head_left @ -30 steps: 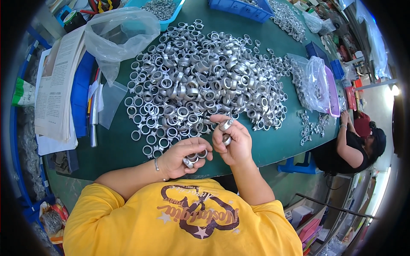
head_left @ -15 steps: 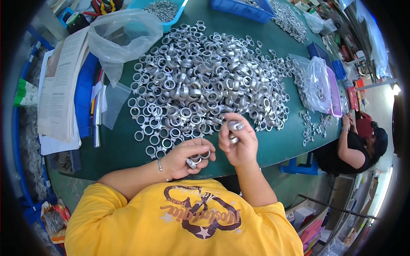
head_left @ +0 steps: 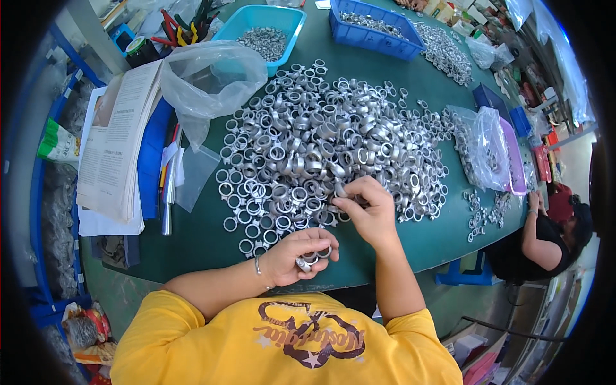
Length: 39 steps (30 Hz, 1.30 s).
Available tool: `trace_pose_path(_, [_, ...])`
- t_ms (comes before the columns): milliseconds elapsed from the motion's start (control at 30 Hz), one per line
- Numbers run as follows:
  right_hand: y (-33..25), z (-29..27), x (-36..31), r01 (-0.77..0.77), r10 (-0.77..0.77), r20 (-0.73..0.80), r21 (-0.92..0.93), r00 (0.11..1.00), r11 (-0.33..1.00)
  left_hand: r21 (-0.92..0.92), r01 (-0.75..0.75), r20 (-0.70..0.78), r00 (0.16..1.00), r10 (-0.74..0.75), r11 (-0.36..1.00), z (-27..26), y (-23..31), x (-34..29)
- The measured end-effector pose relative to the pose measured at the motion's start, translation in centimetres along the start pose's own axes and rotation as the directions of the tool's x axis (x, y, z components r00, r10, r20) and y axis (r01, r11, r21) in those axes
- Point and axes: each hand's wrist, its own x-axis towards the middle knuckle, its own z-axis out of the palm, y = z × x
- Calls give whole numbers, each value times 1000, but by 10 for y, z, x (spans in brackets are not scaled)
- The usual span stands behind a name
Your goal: The person picks up small metal rings and inserts round components into them by hand, handling them one at a time and placing the assembled units back on the table.
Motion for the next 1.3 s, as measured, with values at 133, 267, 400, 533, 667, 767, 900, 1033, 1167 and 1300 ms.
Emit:
trace_pose_path(133, [6,4,-8,81,-71,-63,166,995,983,31,-20,-6,1000,21,999,0,3,1])
trace_pose_path(267, [6,4,-14,-229,230,72,575,970,785,42,-18,-5,1000,18,999,-1,3,-1])
trace_pose_path(400, [5,-2,-13,-398,294,279,757,914,518,26,-62,20,998,62,998,0,2,-1])
trace_pose_path(533, [14,-14,-15,-570,236,535,814,811,112,64,-43,20,999,42,997,3,-3,-1])
trace_pose_path(667, [21,-13,-11,-562,203,528,808,824,179,76,-36,28,999,34,996,2,-6,0])
trace_pose_path(767, [11,-10,-13,-485,294,394,785,871,385,92,-47,27,999,45,995,4,-7,0])
trace_pose_path(900, [10,-3,-17,-346,268,222,666,938,660,100,-54,13,999,53,994,3,-7,1])
trace_pose_path(1033, [10,-3,-18,-322,246,209,659,946,680,100,-50,5,999,49,994,4,-7,2])
trace_pose_path(1167, [10,-6,-17,-356,269,240,729,933,585,74,-38,14,999,37,997,2,-8,2])
trace_pose_path(1300, [18,-15,-12,-257,167,244,965,955,56,84,-38,-10,999,39,996,1,-10,3])
